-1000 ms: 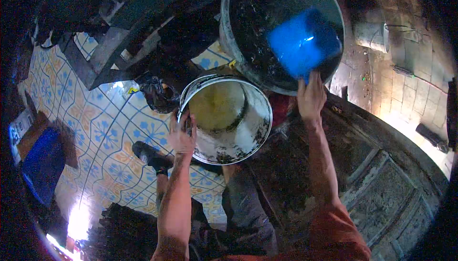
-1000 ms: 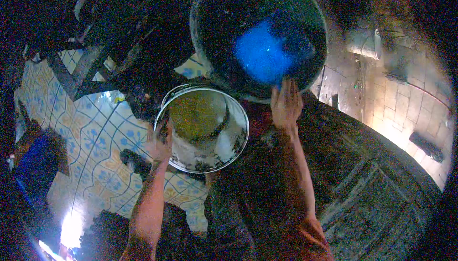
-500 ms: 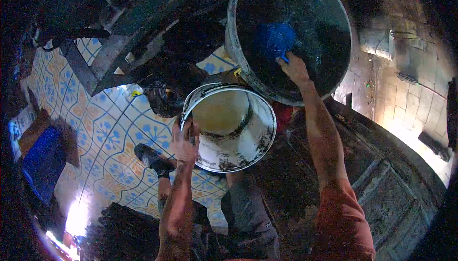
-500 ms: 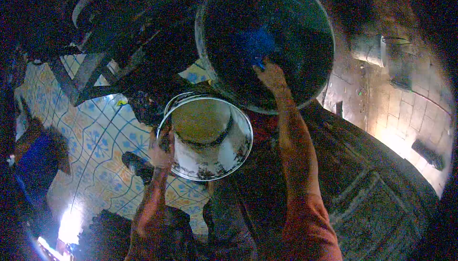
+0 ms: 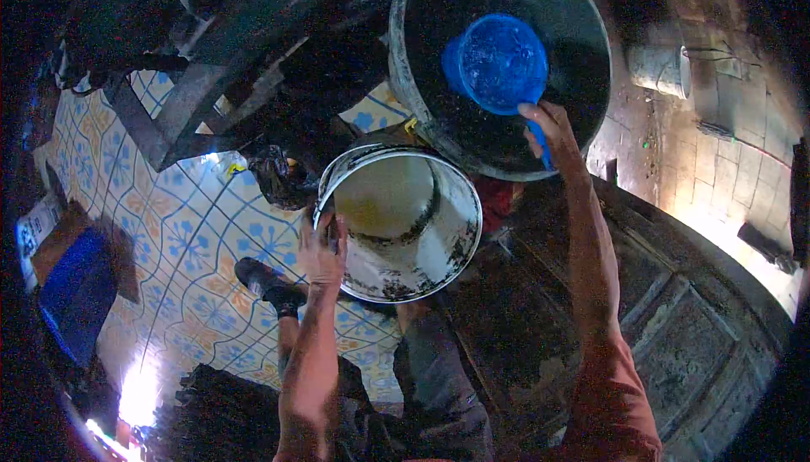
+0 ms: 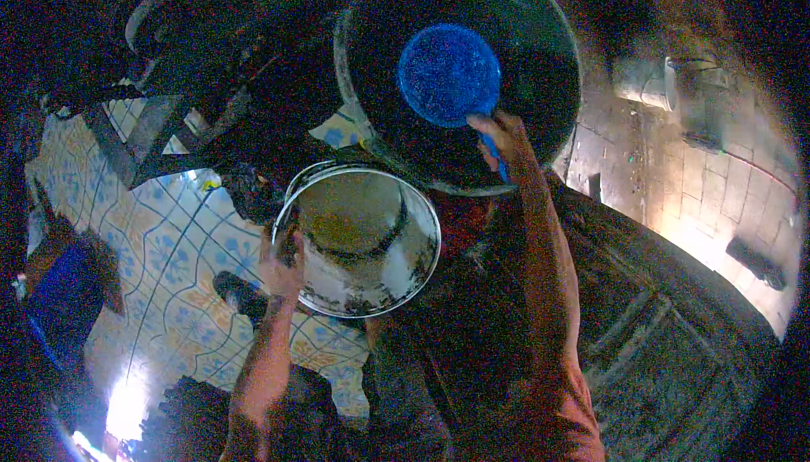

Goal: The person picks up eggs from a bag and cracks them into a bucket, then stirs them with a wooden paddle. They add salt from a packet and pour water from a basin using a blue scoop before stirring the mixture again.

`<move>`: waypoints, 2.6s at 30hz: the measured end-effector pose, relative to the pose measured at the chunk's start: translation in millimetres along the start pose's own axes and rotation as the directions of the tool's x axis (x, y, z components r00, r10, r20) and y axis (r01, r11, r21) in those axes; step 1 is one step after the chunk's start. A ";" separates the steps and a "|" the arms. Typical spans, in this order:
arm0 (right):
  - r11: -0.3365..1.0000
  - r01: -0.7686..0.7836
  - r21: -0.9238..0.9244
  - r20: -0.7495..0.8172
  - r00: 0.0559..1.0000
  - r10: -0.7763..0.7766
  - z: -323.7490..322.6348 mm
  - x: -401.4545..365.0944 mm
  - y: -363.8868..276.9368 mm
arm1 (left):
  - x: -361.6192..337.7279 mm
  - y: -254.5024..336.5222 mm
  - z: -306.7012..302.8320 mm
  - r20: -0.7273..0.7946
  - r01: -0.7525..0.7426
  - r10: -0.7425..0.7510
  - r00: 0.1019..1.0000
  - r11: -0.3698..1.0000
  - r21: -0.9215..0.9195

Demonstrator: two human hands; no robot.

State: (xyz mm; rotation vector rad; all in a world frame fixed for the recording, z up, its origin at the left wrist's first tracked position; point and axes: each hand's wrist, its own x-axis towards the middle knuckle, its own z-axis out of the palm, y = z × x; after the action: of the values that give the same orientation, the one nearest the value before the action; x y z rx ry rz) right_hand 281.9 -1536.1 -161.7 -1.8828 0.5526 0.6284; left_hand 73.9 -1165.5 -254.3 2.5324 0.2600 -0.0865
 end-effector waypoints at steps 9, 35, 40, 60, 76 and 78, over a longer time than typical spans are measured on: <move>0.921 0.098 -0.377 -0.220 0.956 -0.191 3.5 -105.1 -8.4 | 2.8 5.0 -2.0 -0.117 -0.069 0.067 0.991 0.998 -0.013; 0.352 0.316 -0.881 0.016 0.763 -0.646 39.7 -174.9 140.6 | -5.4 -10.1 5.8 0.015 -0.004 0.005 1.000 0.998 -0.062; 0.266 -0.022 -0.964 -0.220 0.630 -0.745 30.0 -53.3 66.6 | -2.2 -6.9 7.2 -0.024 0.002 -0.004 1.000 0.997 -0.081; 0.794 0.055 -0.606 -0.010 0.997 -0.077 -13.2 26.8 34.3 | -1.4 -3.1 4.0 -0.089 -0.046 0.049 0.995 0.998 0.044; 0.996 -0.006 -0.085 -0.307 0.952 -0.020 -35.1 -70.6 32.3 | -6.1 -7.7 6.0 -0.093 -0.099 0.100 0.991 0.995 0.015; 0.999 0.016 0.029 -0.259 0.966 -0.008 -30.9 -89.5 27.6 | -3.4 -5.4 4.7 -0.070 -0.060 0.060 0.996 0.998 0.003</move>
State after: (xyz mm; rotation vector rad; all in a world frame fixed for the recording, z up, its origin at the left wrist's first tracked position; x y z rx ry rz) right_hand 202.1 -1566.6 -112.5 -1.9505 0.7138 0.3637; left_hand 69.5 -1164.4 -260.7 2.5451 0.2110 0.0265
